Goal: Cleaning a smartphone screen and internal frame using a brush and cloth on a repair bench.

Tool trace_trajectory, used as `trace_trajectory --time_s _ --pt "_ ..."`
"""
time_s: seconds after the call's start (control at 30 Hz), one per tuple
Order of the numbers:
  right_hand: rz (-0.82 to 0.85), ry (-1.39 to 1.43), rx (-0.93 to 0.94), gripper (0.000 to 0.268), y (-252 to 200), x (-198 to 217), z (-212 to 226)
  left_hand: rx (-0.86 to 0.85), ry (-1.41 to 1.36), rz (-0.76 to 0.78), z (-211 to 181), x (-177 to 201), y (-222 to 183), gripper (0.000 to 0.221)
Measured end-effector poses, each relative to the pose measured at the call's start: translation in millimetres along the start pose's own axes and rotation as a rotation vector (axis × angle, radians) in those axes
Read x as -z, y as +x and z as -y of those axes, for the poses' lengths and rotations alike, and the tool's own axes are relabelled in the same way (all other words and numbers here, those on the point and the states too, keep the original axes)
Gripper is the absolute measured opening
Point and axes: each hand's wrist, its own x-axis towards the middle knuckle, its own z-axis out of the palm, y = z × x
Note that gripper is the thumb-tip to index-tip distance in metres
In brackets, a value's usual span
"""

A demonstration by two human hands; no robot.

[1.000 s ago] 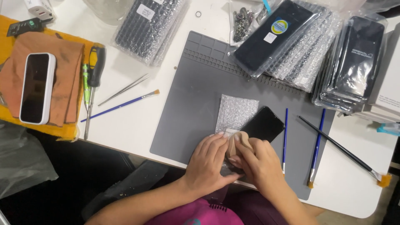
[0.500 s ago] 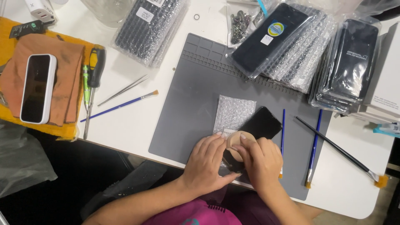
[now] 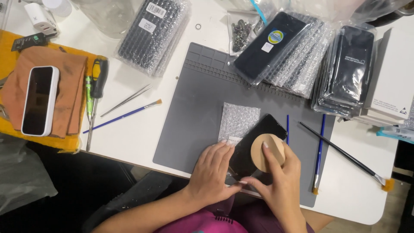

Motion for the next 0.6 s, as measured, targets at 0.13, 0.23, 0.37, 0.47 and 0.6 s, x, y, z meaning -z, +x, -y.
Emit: trace_trajectory --time_s 0.13,0.23,0.37,0.47,0.6 --pt "0.012 -0.019 0.007 0.07 11.3 9.0 4.0 -0.004 -0.024 -0.026 -2.6 5.1 3.6 0.084" --pt "0.026 -0.043 0.109 0.047 21.4 9.9 3.8 -0.003 -0.016 -0.022 -1.9 4.2 4.5 0.087" --pt "-0.139 -0.033 0.118 0.026 16.4 -16.0 -4.7 -0.004 -0.019 -0.019 -2.8 5.8 4.5 0.086" --pt "-0.278 -0.063 0.02 0.016 14.1 -31.6 -4.4 -0.007 -0.01 -0.03 -1.7 3.7 4.4 0.085" --pt "-0.294 0.372 -0.522 0.013 22.4 -11.1 5.7 -0.017 -0.01 -0.05 -3.2 5.5 5.8 0.084"
